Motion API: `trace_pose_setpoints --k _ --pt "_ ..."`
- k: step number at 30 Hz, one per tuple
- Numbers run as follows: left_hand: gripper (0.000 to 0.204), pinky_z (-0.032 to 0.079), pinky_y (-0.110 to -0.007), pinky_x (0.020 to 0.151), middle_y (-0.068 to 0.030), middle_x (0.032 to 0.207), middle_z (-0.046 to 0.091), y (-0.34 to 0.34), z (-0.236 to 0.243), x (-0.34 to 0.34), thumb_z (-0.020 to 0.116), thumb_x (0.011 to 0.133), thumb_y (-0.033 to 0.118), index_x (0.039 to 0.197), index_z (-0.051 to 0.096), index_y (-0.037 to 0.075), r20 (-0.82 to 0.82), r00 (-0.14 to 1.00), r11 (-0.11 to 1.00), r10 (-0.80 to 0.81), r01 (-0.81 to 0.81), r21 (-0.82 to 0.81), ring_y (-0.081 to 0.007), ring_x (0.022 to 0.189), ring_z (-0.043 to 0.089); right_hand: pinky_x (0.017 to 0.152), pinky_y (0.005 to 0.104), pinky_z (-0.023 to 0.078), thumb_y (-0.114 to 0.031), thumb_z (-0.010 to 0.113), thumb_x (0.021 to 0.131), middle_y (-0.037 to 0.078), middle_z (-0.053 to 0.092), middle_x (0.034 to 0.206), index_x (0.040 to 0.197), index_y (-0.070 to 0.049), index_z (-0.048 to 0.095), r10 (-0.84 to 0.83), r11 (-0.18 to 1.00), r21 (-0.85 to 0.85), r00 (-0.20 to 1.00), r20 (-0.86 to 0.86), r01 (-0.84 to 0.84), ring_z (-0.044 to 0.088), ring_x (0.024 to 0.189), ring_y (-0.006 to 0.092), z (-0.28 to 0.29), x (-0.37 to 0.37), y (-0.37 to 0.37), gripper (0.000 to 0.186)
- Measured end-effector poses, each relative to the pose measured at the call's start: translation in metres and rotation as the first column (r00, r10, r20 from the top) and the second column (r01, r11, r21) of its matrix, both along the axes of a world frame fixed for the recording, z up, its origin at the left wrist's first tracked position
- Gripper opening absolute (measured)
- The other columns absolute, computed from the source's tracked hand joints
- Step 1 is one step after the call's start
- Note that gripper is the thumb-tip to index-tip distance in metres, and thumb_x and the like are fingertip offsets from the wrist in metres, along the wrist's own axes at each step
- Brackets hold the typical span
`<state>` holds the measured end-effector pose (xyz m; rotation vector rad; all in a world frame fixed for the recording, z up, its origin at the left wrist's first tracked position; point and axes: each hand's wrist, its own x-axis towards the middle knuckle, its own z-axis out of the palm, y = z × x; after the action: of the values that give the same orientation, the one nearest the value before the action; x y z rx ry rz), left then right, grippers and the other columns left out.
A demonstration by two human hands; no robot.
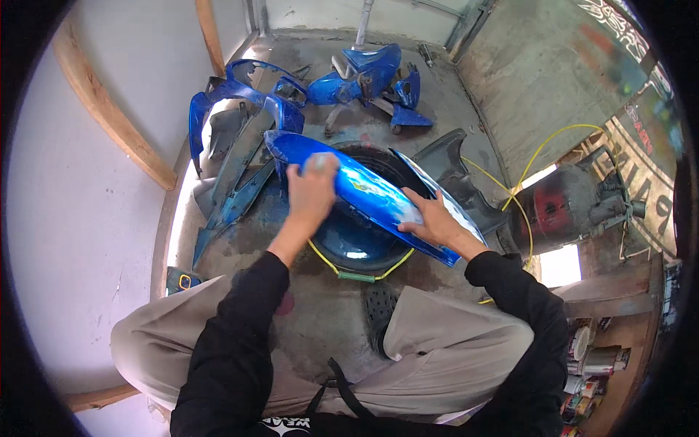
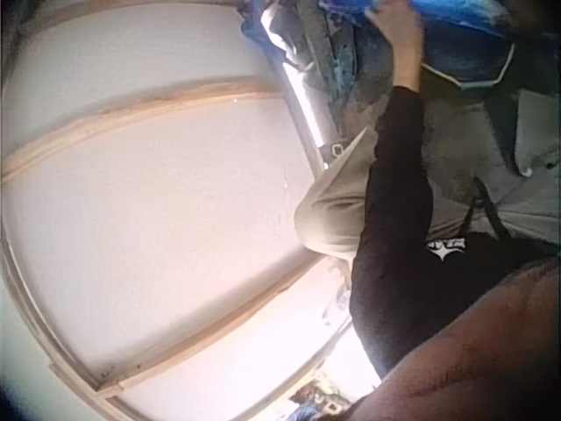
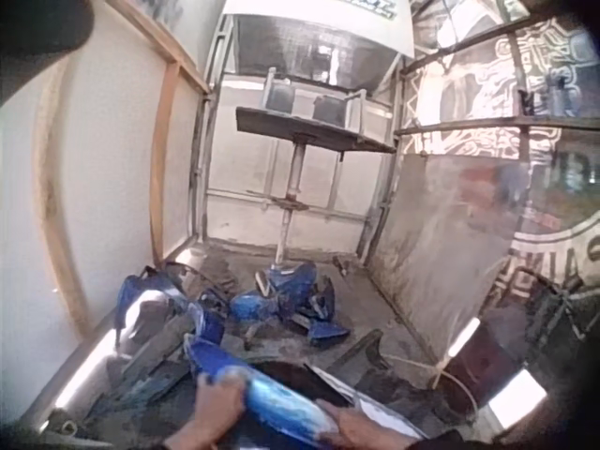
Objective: The person wet-sands a motorcycle body part over a bucket of water using a sanding block, then rubs the surface using a round foam pad.
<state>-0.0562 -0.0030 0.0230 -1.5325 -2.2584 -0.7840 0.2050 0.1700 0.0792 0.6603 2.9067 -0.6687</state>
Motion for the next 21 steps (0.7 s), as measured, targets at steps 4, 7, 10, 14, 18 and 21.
trace_pose_setpoints --k 4,7,10,14,18,21 --pt "0.039 0.04 -0.062 0.104 -0.0084 0.145 0.064 -0.002 -0.008 0.021 0.061 0.096 0.012 0.135 0.063 0.011 -0.029 1.0 0.999 0.008 -0.009 -0.034 -0.0307 0.135 0.057 0.125 0.0658 0.021 -0.038 0.086 0.086 0.027 0.072 0.129 0.163 -0.011 0.041 0.019 0.998 0.053 0.996 -0.084 -0.014 0.068 0.12 0.0471 -0.005 0.001 0.003 0.093" --pt "0.046 0.036 -0.063 0.112 -0.0074 0.15 0.062 -0.004 -0.026 0.104 0.065 0.092 0.014 0.138 0.065 0.008 -0.112 0.98 0.987 -0.163 0.16 -0.033 -0.0299 0.147 0.049 0.125 0.0666 0.021 -0.039 0.086 0.087 0.027 0.071 0.132 0.164 -0.013 0.04 0.015 0.999 0.043 0.998 -0.058 -0.012 0.067 0.124 0.0462 -0.007 0.002 0.005 0.093" --pt "0.056 0.033 -0.063 0.115 -0.0072 0.149 0.062 -0.014 -0.023 0.127 0.066 0.089 0.012 0.145 0.062 0.01 -0.112 0.939 0.945 -0.325 0.319 -0.07 -0.0284 0.149 0.047 0.125 0.067 0.021 -0.041 0.086 0.087 0.026 0.07 0.133 0.165 -0.014 0.039 0.044 0.997 0.069 0.996 -0.078 -0.039 0.066 0.126 0.0446 -0.011 0.008 0.012 0.095" --pt "0.052 0.035 -0.065 0.112 -0.0127 0.145 0.063 -0.011 -0.008 0.057 0.063 0.09 0.008 0.141 0.062 0.004 -0.117 0.991 0.997 -0.068 0.065 -0.029 -0.0335 0.145 0.049 0.125 0.067 0.02 -0.044 0.086 0.087 0.027 0.071 0.13 0.166 -0.015 0.037 0.052 0.996 0.069 0.996 -0.078 -0.047 0.067 0.125 0.0434 -0.009 0.007 0.011 0.098" --pt "0.05 0.035 -0.064 0.111 -0.0149 0.143 0.062 -0.015 -0.015 0.041 0.065 0.088 0.007 0.139 0.062 0.003 -0.157 0.988 1.0 0.005 -0.003 0.012 -0.0379 0.143 0.05 0.125 0.0672 0.021 -0.043 0.087 0.086 0.026 0.073 0.127 0.166 -0.015 0.037 0.029 0.999 0.046 0.999 -0.034 -0.027 0.067 0.123 0.0452 -0.005 -0.004 0.004 0.099" --pt "0.051 0.035 -0.064 0.112 -0.014 0.144 0.06 -0.008 -0.022 0.111 0.066 0.088 0.01 0.139 0.062 0.003 -0.107 0.974 0.98 -0.199 0.2 0.001 -0.036 0.143 0.05 0.125 0.0674 0.022 -0.042 0.088 0.085 0.025 0.073 0.129 0.166 -0.014 0.038 0.032 0.998 0.062 0.997 -0.064 -0.028 0.068 0.122 0.0459 -0.01 0.003 0.011 0.099"
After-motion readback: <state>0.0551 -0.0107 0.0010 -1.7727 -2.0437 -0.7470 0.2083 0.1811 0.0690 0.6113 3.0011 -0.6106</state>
